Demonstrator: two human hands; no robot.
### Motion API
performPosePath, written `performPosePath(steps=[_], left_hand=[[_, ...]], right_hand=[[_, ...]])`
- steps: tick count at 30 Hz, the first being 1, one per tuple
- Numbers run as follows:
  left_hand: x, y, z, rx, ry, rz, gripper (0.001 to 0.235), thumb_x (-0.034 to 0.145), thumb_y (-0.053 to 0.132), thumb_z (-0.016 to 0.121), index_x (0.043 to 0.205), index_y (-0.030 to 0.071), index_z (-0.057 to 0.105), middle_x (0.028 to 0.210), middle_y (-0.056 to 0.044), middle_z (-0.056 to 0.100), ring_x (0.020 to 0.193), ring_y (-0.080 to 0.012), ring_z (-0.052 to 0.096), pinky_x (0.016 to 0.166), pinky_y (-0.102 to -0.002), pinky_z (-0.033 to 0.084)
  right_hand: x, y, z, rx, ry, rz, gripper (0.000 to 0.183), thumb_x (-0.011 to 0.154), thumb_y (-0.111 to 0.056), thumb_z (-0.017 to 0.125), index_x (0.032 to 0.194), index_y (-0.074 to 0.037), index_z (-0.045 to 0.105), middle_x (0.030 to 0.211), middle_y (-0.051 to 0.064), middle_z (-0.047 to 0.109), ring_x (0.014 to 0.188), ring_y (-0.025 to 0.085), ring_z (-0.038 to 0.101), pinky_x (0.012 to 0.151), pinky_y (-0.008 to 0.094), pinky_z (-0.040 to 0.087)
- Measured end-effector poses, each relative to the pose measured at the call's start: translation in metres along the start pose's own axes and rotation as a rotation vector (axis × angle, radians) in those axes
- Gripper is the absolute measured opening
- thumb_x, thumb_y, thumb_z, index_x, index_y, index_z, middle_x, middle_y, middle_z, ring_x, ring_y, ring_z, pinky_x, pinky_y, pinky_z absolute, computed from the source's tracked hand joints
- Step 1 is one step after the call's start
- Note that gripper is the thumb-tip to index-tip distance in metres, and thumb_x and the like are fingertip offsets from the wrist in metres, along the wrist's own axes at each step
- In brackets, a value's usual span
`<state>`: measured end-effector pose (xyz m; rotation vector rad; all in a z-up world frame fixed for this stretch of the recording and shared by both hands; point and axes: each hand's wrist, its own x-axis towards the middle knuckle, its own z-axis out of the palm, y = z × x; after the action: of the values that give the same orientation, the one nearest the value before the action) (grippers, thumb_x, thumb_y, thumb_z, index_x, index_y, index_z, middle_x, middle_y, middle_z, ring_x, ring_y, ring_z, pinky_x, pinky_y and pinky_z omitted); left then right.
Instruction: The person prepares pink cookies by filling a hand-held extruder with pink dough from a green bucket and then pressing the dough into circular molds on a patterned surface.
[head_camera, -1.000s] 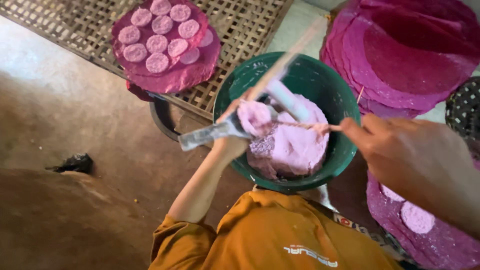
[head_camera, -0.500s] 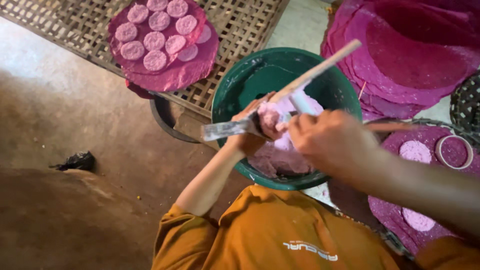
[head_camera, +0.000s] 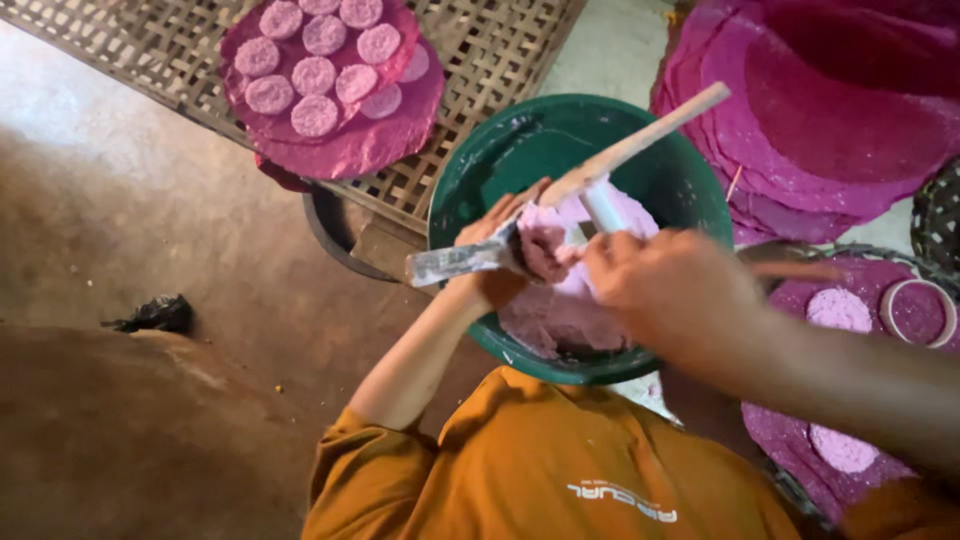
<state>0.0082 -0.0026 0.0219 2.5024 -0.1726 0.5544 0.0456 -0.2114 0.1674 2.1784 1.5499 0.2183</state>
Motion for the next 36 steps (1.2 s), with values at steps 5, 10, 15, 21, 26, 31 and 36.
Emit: performPosePath(steps=[5, 10, 15, 21, 26, 31, 36], left_hand=[[-0.012, -0.014, 0.027, -0.032, -0.227, -0.387, 0.076, 0.080, 0.036, 0.069, 0.151, 0.023, 0.047, 0.127, -0.010, 0.063, 0.109, -0.0305, 0.065, 0.090, -0.042, 0.054], [-0.005, -0.040, 0.023, -1.009, 0.124, -0.501, 0.040, 0.096, 0.026, 0.061, 0.125, 0.000, 0.050, 0.110, -0.022, 0.055, 0.096, -0.0351, 0.061, 0.088, -0.047, 0.054], [0.008, -0.018, 0.003, 0.089, 0.417, -0.070, 0.052, 0.087, 0.022, 0.067, 0.134, 0.003, 0.058, 0.156, -0.013, 0.048, 0.129, -0.0376, 0.060, 0.102, -0.046, 0.055], [0.030, -0.003, -0.038, -0.005, 0.270, -0.276, 0.063, 0.073, 0.026, 0.075, 0.132, 0.010, 0.060, 0.165, -0.012, 0.036, 0.126, -0.0394, 0.056, 0.096, -0.048, 0.054], [0.034, 0.004, -0.026, 0.145, 0.219, -0.190, 0.044, 0.083, 0.033, 0.079, 0.122, 0.020, 0.066, 0.168, -0.020, 0.021, 0.132, -0.0492, 0.047, 0.096, -0.053, 0.053], [0.030, -0.043, 0.015, 0.266, 0.296, -0.137, 0.072, 0.069, 0.027, 0.076, 0.137, 0.009, 0.061, 0.159, -0.027, 0.031, 0.124, -0.0497, 0.056, 0.085, -0.048, 0.056], [0.017, -0.110, 0.043, -0.920, 0.307, -0.387, 0.033, 0.092, 0.006, 0.074, 0.123, 0.005, 0.066, 0.103, -0.003, 0.069, 0.092, -0.0156, 0.066, 0.078, -0.033, 0.055]], right_hand=[[-0.008, 0.001, 0.002, 0.157, 0.132, -0.011, 0.024, 0.081, -0.016, 0.064, 0.103, -0.008, 0.068, 0.077, 0.008, 0.068, 0.058, 0.021, 0.071, 0.049, 0.033, 0.056], [-0.047, 0.030, 0.007, 0.475, 0.044, 0.410, 0.035, 0.094, -0.019, 0.064, 0.128, -0.013, 0.065, 0.105, 0.009, 0.075, 0.062, 0.028, 0.071, 0.047, 0.042, 0.053], [0.014, -0.038, 0.099, 1.182, 0.495, 0.416, 0.044, 0.099, -0.006, 0.055, 0.143, -0.003, 0.056, 0.106, 0.023, 0.075, 0.097, 0.036, 0.075, 0.082, 0.042, 0.059], [-0.022, -0.050, 0.141, 1.415, 0.101, 0.522, 0.046, 0.097, -0.008, 0.063, 0.143, -0.003, 0.059, 0.097, 0.022, 0.077, 0.087, 0.023, 0.074, 0.079, 0.034, 0.057], [-0.009, -0.018, 0.157, 1.499, 0.268, 0.651, 0.047, 0.107, -0.010, 0.058, 0.153, 0.001, 0.054, 0.102, 0.027, 0.064, 0.086, 0.018, 0.056, 0.076, 0.035, 0.050], [0.009, -0.059, 0.161, 1.440, 0.311, 0.582, 0.045, 0.100, -0.011, 0.061, 0.143, 0.002, 0.055, 0.100, 0.020, 0.076, 0.089, 0.015, 0.068, 0.083, 0.030, 0.055], [-0.030, -0.016, 0.123, 1.302, 0.202, 0.548, 0.037, 0.099, -0.013, 0.066, 0.135, -0.007, 0.066, 0.112, 0.018, 0.078, 0.094, 0.016, 0.074, 0.084, 0.031, 0.056]])
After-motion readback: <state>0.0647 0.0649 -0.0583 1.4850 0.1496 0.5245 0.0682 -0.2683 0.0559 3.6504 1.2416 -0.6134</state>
